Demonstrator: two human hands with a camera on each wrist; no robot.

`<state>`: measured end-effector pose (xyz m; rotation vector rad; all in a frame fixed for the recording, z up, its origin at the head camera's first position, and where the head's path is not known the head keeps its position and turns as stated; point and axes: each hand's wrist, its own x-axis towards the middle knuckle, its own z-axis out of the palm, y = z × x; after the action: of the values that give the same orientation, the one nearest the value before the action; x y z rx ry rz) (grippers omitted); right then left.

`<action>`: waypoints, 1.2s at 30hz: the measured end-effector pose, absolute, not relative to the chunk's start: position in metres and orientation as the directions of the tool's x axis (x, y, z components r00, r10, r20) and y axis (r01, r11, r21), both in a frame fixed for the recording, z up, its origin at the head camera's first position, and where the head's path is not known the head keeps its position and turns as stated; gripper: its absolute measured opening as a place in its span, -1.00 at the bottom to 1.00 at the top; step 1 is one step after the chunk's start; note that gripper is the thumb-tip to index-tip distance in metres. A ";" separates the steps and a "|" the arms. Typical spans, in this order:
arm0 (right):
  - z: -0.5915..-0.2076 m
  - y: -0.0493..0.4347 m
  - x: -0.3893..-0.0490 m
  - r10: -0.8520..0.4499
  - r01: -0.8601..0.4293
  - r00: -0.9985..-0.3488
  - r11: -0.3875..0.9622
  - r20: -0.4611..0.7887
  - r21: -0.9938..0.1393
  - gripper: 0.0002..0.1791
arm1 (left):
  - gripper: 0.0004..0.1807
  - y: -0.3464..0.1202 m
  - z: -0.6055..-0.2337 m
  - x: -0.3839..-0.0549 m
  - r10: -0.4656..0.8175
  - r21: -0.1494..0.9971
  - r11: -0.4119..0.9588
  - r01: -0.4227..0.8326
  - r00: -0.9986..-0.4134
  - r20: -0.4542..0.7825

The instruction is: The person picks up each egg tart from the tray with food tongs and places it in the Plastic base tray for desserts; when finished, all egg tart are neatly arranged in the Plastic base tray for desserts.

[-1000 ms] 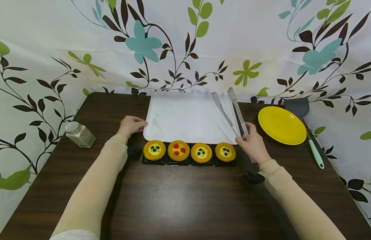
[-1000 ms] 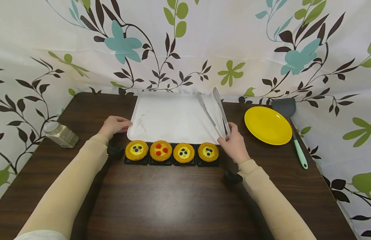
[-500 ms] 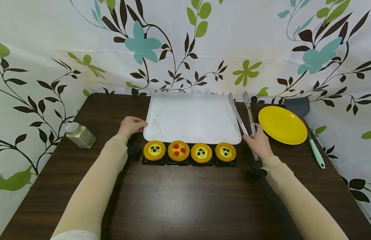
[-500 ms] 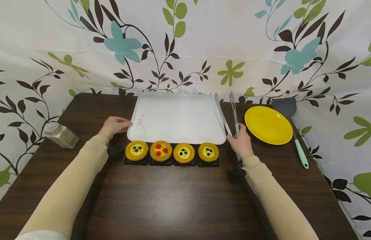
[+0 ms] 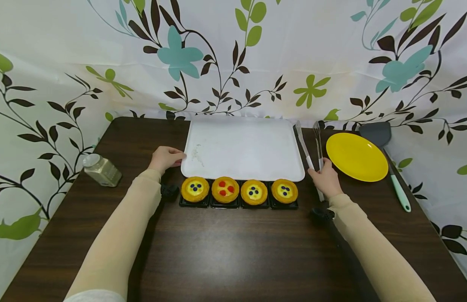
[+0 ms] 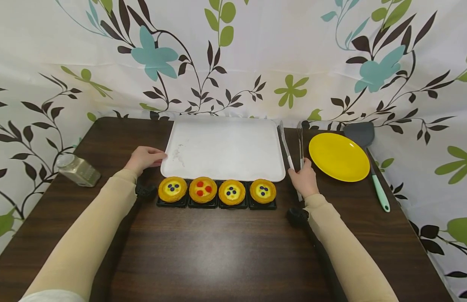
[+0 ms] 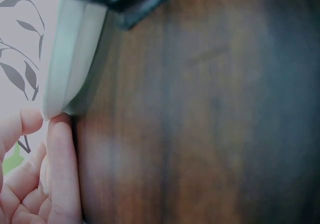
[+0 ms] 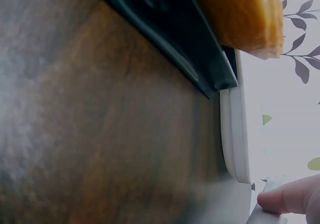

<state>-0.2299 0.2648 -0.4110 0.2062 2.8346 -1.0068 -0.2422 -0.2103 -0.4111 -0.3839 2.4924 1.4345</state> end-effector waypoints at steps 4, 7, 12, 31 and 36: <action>-0.411 0.265 -0.232 0.077 0.165 -0.982 0.786 -0.169 -0.596 -0.17 | -0.55 -0.211 -0.412 -0.242 -0.104 0.805 0.485 -0.342 -0.936 -0.335; -0.411 0.264 -0.234 0.068 0.163 -0.981 0.801 -0.183 -0.576 -0.17 | -0.55 -0.211 -0.411 -0.242 -0.104 0.805 0.483 -0.344 -0.936 -0.337; -0.411 0.265 -0.239 0.057 0.165 -0.977 0.811 -0.206 -0.562 -0.16 | -0.55 -0.211 -0.412 -0.242 -0.104 0.807 0.480 -0.343 -0.936 -0.336; -0.400 0.264 -0.248 0.025 0.099 -0.971 0.948 -0.239 -0.302 -0.14 | -0.54 -0.213 -0.418 -0.247 -0.107 0.811 0.474 -0.343 -0.937 -0.333; -0.400 0.265 -0.248 0.025 0.100 -0.969 0.950 -0.246 -0.296 -0.14 | -0.54 -0.213 -0.416 -0.245 -0.106 0.813 0.473 -0.339 -0.938 -0.329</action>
<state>-0.2477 0.2650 -0.3996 0.0926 2.8624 -0.4530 -0.2448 -0.2125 -0.4156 -0.3823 2.4878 1.4530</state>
